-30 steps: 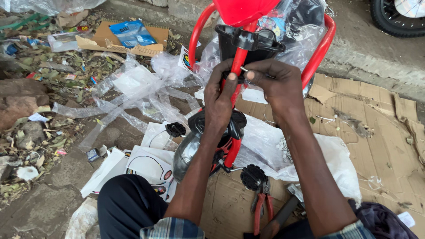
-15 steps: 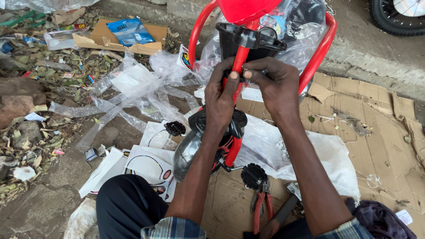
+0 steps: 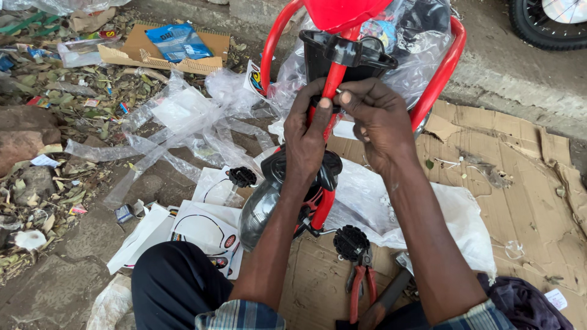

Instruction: The person sits on the ground and assembles a children's tricycle. They sort small hardware from a plastic sheet, attach the black cup holder and handlebar to the red frame, tighten bolts with a socket wrench, press eye stickers onto the front, fit a wheel, and use a screwdriver on the frame.

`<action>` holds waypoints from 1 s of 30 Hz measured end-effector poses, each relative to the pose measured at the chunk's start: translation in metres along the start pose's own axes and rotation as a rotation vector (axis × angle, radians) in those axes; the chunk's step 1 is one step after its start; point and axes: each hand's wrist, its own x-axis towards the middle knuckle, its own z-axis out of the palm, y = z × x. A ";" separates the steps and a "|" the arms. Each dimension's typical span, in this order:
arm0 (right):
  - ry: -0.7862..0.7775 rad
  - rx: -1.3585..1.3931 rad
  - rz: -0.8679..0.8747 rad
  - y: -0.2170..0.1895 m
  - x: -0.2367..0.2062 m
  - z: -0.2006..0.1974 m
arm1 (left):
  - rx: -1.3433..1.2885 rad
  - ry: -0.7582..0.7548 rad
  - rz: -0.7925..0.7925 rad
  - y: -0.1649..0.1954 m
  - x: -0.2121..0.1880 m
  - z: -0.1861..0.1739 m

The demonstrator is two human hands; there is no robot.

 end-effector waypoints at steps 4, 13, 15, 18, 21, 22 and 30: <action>0.009 0.008 -0.035 0.003 0.000 0.000 | -0.016 0.002 0.019 0.000 0.001 0.000; -0.017 -0.125 -0.081 -0.002 0.005 -0.004 | -0.035 0.005 0.010 -0.002 0.001 0.002; -0.006 -0.165 -0.088 -0.002 0.005 -0.003 | -0.024 0.001 0.017 -0.003 0.001 0.002; 0.077 -0.246 -0.268 -0.001 0.007 -0.003 | 0.028 0.007 0.026 -0.004 0.002 0.002; 0.071 -0.251 -0.153 -0.003 0.008 -0.005 | -0.003 -0.005 0.065 -0.004 0.003 0.003; 0.042 -0.363 -0.270 -0.003 0.007 -0.005 | 0.000 -0.004 0.064 -0.004 0.003 0.004; 0.209 -0.974 -0.703 -0.008 -0.012 0.010 | 0.108 -0.004 0.061 0.001 0.003 0.003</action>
